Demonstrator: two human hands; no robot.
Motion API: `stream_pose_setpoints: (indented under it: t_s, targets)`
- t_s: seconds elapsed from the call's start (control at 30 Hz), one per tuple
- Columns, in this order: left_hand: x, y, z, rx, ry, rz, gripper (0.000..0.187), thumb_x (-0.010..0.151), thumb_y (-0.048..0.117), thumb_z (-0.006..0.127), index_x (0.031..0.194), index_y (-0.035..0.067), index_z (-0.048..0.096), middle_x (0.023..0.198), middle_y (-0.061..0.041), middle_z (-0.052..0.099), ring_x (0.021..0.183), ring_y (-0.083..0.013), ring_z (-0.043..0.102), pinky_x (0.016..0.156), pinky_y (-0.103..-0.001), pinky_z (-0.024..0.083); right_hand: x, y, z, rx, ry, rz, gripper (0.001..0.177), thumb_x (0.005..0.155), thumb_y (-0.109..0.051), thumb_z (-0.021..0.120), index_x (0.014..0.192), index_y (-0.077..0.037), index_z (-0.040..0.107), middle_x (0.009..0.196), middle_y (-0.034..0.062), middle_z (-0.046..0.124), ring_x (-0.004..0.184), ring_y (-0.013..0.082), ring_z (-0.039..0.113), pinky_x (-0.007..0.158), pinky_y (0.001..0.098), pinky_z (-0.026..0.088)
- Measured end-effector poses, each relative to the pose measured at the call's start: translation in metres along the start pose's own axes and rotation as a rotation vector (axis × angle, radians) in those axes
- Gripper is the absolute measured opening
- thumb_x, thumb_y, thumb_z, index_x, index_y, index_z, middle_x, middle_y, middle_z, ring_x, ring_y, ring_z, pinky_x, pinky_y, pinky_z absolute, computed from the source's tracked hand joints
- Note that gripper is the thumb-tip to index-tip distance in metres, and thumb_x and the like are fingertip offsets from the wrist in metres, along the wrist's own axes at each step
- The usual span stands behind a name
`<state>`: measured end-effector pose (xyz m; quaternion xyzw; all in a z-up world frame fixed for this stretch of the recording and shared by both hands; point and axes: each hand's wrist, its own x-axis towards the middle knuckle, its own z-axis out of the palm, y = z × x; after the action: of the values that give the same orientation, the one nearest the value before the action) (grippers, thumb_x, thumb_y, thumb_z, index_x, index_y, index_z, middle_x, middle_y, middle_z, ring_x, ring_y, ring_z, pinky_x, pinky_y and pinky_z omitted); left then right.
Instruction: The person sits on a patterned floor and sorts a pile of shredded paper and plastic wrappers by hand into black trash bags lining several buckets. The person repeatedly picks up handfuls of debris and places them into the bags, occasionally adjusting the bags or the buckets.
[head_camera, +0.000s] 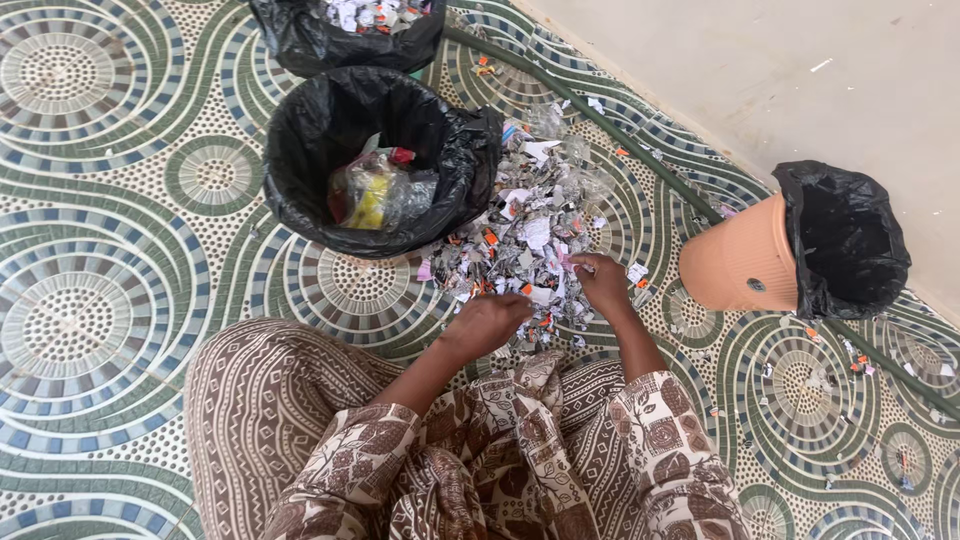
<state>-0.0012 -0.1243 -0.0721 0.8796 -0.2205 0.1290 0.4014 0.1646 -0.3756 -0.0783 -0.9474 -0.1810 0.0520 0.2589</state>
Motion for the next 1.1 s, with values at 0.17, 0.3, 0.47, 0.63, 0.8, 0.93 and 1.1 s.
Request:
stream_pose_setpoints:
  t_s: [0.17, 0.3, 0.47, 0.63, 0.8, 0.93, 1.1]
  targets:
    - [-0.005, -0.019, 0.030, -0.074, -0.133, -0.161, 0.019, 0.102, 0.015, 0.058, 0.109, 0.010, 0.075, 0.109, -0.009, 0.076, 0.075, -0.0265, 0.075, 0.063, -0.039, 0.062, 0.041, 0.023, 0.005, -0.079, 0.220, -0.137, 0.027, 0.091, -0.010, 0.073, 0.118, -0.009, 0.074, 0.129, 0.0160, 0.070, 0.119, 0.0344, 0.064, 0.096, 0.0411, 0.055]
    - [-0.002, -0.035, 0.025, -0.168, 0.083, -0.310, 0.016, 0.099, 0.018, 0.064, 0.106, 0.009, 0.075, 0.106, -0.010, 0.077, 0.085, -0.0301, 0.075, 0.076, -0.041, 0.061, 0.089, 0.031, 0.007, -0.246, 0.268, -0.108, 0.043, 0.092, -0.010, 0.072, 0.134, -0.009, 0.066, 0.142, 0.0200, 0.059, 0.133, 0.0405, 0.053, 0.112, 0.0471, 0.043]
    - [0.001, -0.040, 0.023, -0.236, 0.160, -0.412, 0.016, 0.098, 0.016, 0.064, 0.108, 0.009, 0.075, 0.108, -0.011, 0.076, 0.087, -0.0306, 0.075, 0.078, -0.041, 0.061, 0.162, 0.053, 0.019, -0.470, 0.206, -0.129, 0.063, 0.090, -0.015, 0.073, 0.150, -0.013, 0.053, 0.158, 0.0225, 0.043, 0.144, 0.0446, 0.039, 0.114, 0.0521, 0.036]
    - [0.002, -0.045, 0.023, -0.246, 0.199, -0.431, 0.015, 0.098, 0.015, 0.066, 0.107, 0.008, 0.075, 0.104, -0.012, 0.076, 0.088, -0.0332, 0.075, 0.078, -0.043, 0.061, 0.182, 0.084, 0.035, -0.641, 0.116, -0.056, 0.052, 0.095, -0.025, 0.069, 0.146, -0.023, 0.057, 0.153, 0.0220, 0.047, 0.139, 0.0471, 0.042, 0.103, 0.0542, 0.043]
    - [-0.003, -0.049, 0.031, -0.239, 0.182, -0.470, 0.016, 0.098, 0.016, 0.064, 0.110, 0.010, 0.074, 0.106, -0.013, 0.076, 0.086, -0.0320, 0.075, 0.076, -0.042, 0.062, 0.159, 0.113, 0.032, -0.540, -0.017, 0.210, 0.041, 0.100, -0.023, 0.065, 0.141, -0.024, 0.066, 0.143, 0.0176, 0.062, 0.126, 0.0397, 0.062, 0.106, 0.0498, 0.050]
    - [0.003, -0.046, 0.027, -0.205, 0.175, -0.476, 0.016, 0.097, 0.015, 0.065, 0.108, 0.010, 0.075, 0.105, -0.012, 0.077, 0.084, -0.0317, 0.075, 0.075, -0.042, 0.061, 0.135, 0.111, 0.008, -0.470, -0.101, 0.235, 0.042, 0.098, -0.031, 0.069, 0.139, -0.022, 0.069, 0.128, 0.0197, 0.071, 0.118, 0.0385, 0.067, 0.106, 0.0466, 0.052]
    - [0.012, -0.023, -0.001, -0.180, 0.273, -0.359, 0.019, 0.102, 0.016, 0.062, 0.118, 0.011, 0.070, 0.122, -0.012, 0.074, 0.096, -0.0308, 0.075, 0.085, -0.040, 0.062, 0.067, 0.066, -0.008, -0.131, 0.368, -0.011, 0.043, 0.090, -0.014, 0.077, 0.132, -0.005, 0.070, 0.121, 0.0196, 0.073, 0.108, 0.0340, 0.071, 0.095, 0.0419, 0.052]
